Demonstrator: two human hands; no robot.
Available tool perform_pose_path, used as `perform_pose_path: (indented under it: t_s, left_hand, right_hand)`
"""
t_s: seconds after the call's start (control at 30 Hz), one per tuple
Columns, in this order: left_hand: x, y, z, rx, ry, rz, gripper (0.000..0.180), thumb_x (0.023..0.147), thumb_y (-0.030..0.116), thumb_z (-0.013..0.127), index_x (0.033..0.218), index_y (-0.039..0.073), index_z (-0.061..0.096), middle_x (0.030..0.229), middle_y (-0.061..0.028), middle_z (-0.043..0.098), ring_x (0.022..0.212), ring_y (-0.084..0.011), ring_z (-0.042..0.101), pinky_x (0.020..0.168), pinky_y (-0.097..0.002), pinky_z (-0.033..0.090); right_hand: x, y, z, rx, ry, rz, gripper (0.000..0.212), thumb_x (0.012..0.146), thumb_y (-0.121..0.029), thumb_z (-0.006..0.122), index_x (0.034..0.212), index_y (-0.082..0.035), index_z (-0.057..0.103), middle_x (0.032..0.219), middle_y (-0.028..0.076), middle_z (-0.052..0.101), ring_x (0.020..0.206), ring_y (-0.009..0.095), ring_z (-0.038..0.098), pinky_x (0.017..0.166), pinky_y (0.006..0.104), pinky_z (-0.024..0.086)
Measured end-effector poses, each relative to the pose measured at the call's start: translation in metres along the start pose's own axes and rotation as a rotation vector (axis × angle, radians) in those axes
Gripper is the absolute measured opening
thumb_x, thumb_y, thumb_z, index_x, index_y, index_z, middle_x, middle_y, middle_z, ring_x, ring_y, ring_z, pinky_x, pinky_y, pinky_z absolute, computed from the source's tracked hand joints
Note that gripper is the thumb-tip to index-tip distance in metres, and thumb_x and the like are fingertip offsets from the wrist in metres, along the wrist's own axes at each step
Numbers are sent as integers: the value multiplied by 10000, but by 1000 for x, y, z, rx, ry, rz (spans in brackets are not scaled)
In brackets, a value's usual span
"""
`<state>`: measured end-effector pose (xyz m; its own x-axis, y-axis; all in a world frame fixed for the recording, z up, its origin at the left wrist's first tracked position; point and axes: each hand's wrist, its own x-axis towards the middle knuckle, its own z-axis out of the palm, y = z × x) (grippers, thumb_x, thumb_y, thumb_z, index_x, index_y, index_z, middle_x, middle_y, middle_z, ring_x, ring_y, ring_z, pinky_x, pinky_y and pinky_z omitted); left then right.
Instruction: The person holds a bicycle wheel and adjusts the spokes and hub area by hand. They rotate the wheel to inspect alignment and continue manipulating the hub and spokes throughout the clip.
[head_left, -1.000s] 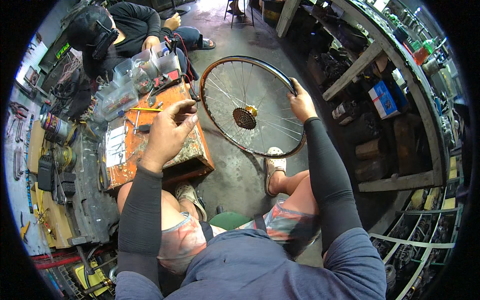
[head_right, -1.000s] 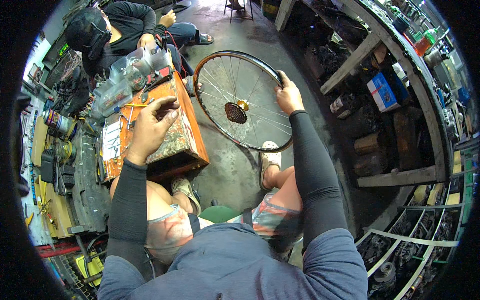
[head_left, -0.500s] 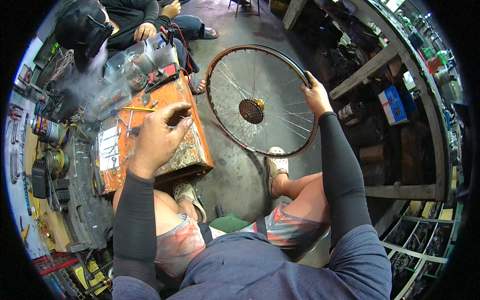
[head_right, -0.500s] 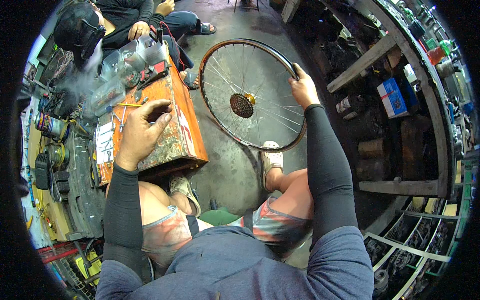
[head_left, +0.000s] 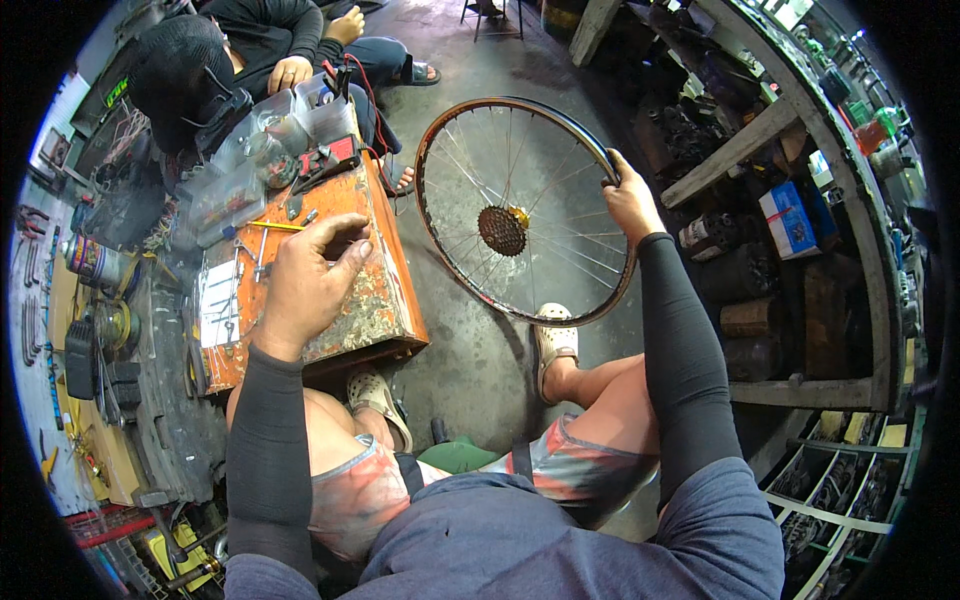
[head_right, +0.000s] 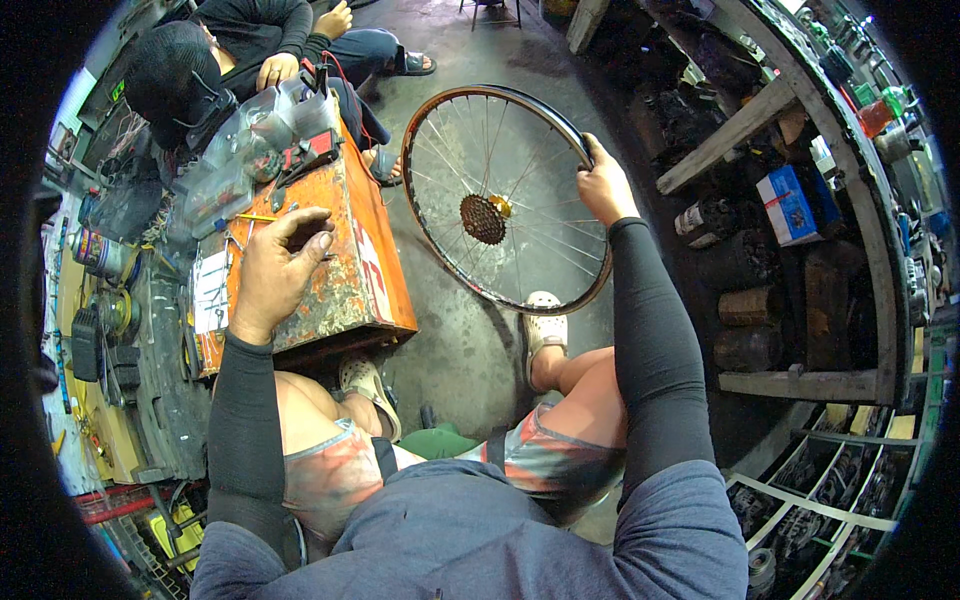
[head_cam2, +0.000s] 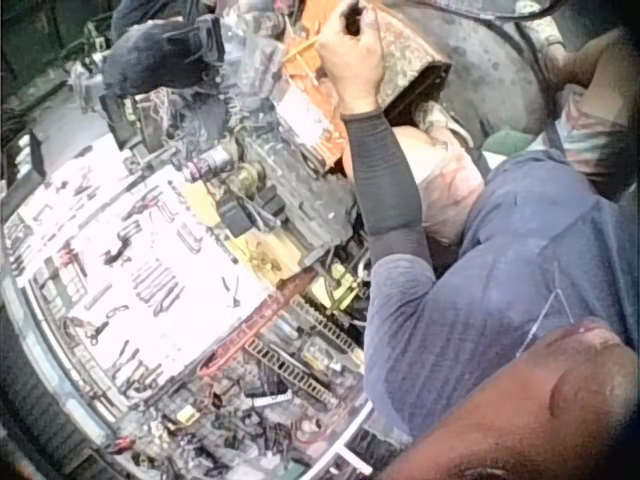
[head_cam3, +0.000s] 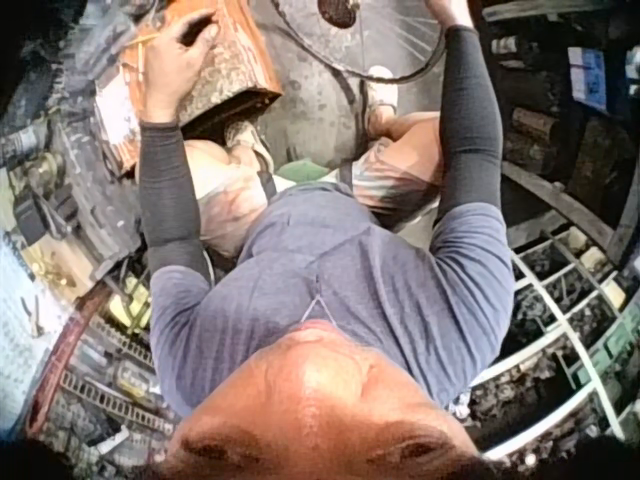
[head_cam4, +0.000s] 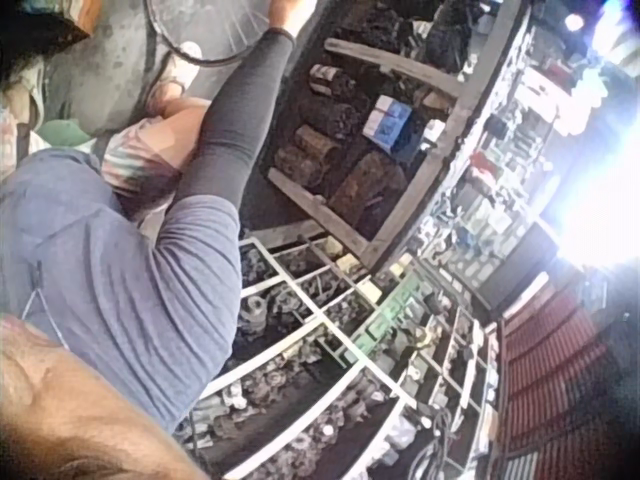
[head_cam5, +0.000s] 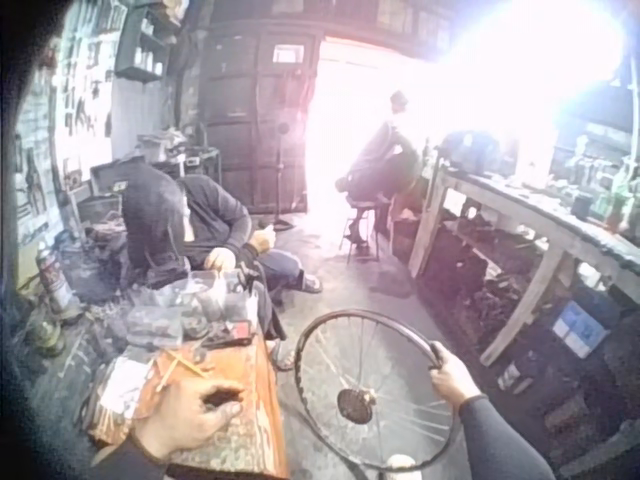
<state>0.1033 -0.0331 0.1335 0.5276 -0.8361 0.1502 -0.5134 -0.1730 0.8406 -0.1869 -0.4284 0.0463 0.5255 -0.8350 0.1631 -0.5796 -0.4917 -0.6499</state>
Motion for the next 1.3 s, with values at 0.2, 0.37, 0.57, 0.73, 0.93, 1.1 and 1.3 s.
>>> perform_pose_path:
  t_s: [0.2,0.37,0.57,0.73,0.93,1.1,1.3]
  left_hand:
    - [-5,2,-1,22,-15,27,292,1020,59,791,1292,-43,766,1115,-154,839,987,-184,794,901,-342,627]
    - [-6,0,-2,6,-10,2,298,1017,60,796,1293,-47,765,1114,-158,838,985,-185,793,897,-341,628]
    - [-7,1,0,19,-13,6,294,1015,60,796,1287,-49,768,1120,-170,837,995,-197,798,905,-349,627]
    - [-7,2,0,56,-26,35,292,1015,61,794,1285,-48,768,1126,-181,834,1008,-210,801,919,-354,625]
    - [-6,3,-1,40,-35,11,298,1015,61,794,1291,-47,763,1120,-178,831,1005,-209,799,917,-351,624]
    - [-7,4,0,67,-29,38,293,1015,58,794,1287,-46,763,1114,-169,832,1002,-202,797,911,-350,624]
    - [-7,4,-1,72,-45,12,291,1015,49,792,1286,-50,759,1125,-161,834,1012,-192,795,918,-349,626]
  right_hand:
    - [0,9,-2,-20,17,-1,687,940,2,643,1619,-50,558,1404,275,730,1295,357,716,1120,375,511]
    - [0,11,-5,-29,-15,55,712,921,17,599,1627,-56,544,1487,283,691,1401,403,669,1169,403,496]
    - [-1,4,-8,5,-15,72,692,955,-9,670,1635,-59,550,1374,263,741,1256,331,724,1097,364,520]
    - [-3,5,-5,-12,0,32,672,943,-7,651,1607,-60,560,1461,297,694,1377,430,674,1158,422,507]
    - [-2,7,-5,0,-8,15,662,947,-17,662,1601,-66,567,1451,302,697,1358,438,681,1147,433,514]
    - [-2,3,-6,5,-11,13,658,952,-25,663,1601,-71,566,1440,304,700,1347,444,684,1128,436,520]
    - [-3,0,-5,5,-7,14,657,963,-42,670,1610,-90,562,1445,295,700,1352,437,683,1125,436,522]
